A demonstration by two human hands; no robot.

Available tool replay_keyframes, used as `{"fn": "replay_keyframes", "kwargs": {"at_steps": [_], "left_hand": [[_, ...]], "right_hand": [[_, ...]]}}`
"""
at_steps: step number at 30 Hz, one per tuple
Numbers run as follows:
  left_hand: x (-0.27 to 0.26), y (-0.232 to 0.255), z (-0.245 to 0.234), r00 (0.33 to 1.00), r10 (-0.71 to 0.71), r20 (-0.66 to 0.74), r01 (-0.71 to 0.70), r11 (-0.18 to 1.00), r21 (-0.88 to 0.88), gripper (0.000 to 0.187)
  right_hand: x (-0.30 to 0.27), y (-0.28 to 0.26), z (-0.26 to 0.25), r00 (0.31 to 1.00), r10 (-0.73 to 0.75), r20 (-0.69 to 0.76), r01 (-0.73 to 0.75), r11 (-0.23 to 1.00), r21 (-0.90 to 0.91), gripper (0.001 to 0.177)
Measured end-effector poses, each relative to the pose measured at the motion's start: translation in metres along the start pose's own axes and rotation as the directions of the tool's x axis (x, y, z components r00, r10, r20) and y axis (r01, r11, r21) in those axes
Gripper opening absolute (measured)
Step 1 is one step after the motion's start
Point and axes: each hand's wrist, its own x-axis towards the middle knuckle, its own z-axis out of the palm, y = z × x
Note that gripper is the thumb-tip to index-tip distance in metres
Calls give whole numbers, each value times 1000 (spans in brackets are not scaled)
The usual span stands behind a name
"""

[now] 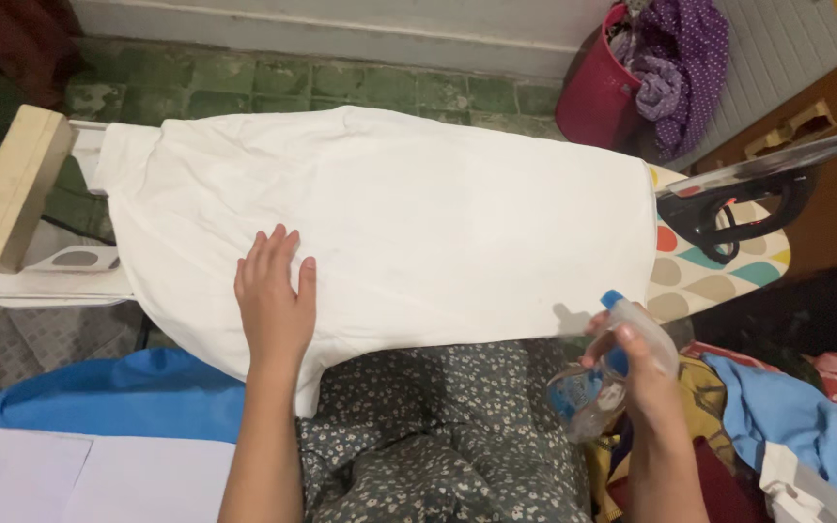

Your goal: The person irons a white shirt on an ironing board. They repeatedly smooth the fabric, use a spray bottle to apply water, and move the iron across different sections of the shirt.

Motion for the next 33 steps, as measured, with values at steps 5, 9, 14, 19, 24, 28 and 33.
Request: {"fn": "replay_keyframes", "kwargs": {"at_steps": [5,9,14,19,24,28,33], "left_hand": [[-1,2,5,1000,0,4,0,1000,-14,39],[0,5,10,1000,18,26,-18,1000,-8,40],[-1,10,15,999,27,41,-26,1000,-12,41],[-5,8,13,999,34,4,-34,999,-2,41],[-6,5,10,1000,14,4,-14,1000,14,41],[-6,4,11,1000,1,18,-2,1000,27,41],[-7,3,13,1000,-4,25,4,999,34,41]], "right_hand": [[-3,0,11,993,-4,116,5,1000,-6,43],[-6,-1,19,988,30,151,-30,1000,-4,45],[-4,-9,37,963,55,264,-56,998,-5,45],[3,-21,58,972,15,235,-30,998,60,40],[18,-33,71,985,-31,167,22,998,54,39],[31,-42,79,997,-2,80,-5,996,85,38],[38,-52,93,997,26,78,-40,983,182,41]]}}
